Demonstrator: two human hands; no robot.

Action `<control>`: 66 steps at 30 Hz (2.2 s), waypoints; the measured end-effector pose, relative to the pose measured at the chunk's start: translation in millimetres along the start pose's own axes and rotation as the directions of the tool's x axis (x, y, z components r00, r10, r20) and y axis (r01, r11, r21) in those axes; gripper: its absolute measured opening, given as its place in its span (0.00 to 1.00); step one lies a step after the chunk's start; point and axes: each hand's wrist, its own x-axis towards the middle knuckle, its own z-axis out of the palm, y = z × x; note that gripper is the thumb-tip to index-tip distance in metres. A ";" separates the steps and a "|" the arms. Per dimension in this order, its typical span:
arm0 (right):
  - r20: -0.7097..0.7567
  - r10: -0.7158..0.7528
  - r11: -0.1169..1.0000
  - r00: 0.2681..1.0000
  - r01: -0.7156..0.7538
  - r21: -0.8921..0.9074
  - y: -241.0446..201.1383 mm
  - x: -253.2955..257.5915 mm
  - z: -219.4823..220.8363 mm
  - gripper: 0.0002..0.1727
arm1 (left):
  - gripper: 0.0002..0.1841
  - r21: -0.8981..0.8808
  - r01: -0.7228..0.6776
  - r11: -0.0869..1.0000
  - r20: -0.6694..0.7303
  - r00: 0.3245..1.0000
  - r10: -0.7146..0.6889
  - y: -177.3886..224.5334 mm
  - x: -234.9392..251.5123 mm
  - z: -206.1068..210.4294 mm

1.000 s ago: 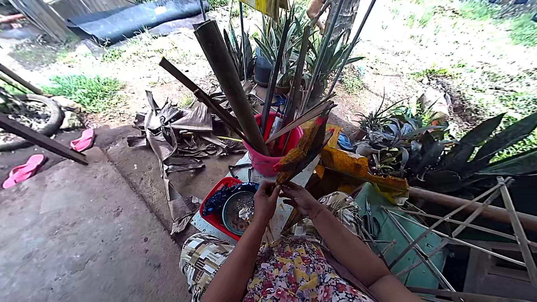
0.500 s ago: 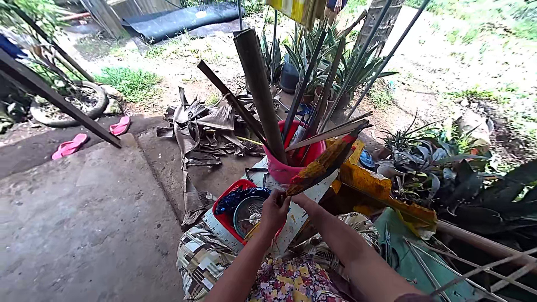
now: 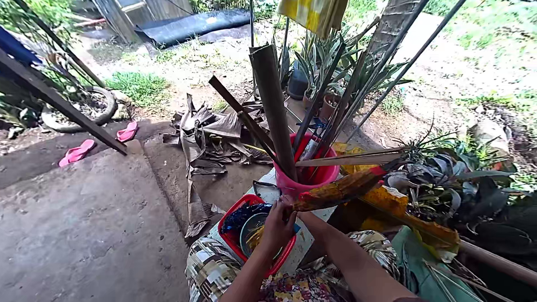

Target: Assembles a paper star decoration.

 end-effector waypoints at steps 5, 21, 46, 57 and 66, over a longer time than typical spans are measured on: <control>-0.005 0.003 0.998 1.000 -0.004 -0.065 77.9 -18.0 -11.0 0.26 | 0.13 -0.126 -0.017 0.992 0.052 0.998 0.024 -4.7 7.5 -4.2; -0.380 0.549 0.697 0.745 -0.157 0.700 53.7 -206.5 -151.5 0.09 | 0.20 -0.135 0.121 0.983 0.128 0.986 -0.104 -1.2 -9.6 30.5; -0.078 0.302 0.936 0.950 -0.280 0.214 28.0 -142.1 -97.2 0.14 | 0.34 -0.084 0.078 0.993 -0.012 0.997 -0.079 -25.4 -40.8 23.3; -0.726 0.231 0.612 0.648 0.483 0.626 33.9 -244.2 -211.8 0.10 | 0.21 -0.095 -0.312 0.945 0.360 0.875 0.325 54.4 -51.3 85.5; -0.652 0.077 0.421 0.754 0.568 0.707 35.6 -302.4 -211.9 0.04 | 0.27 0.408 0.536 0.739 0.093 0.781 -0.617 -82.6 57.5 176.3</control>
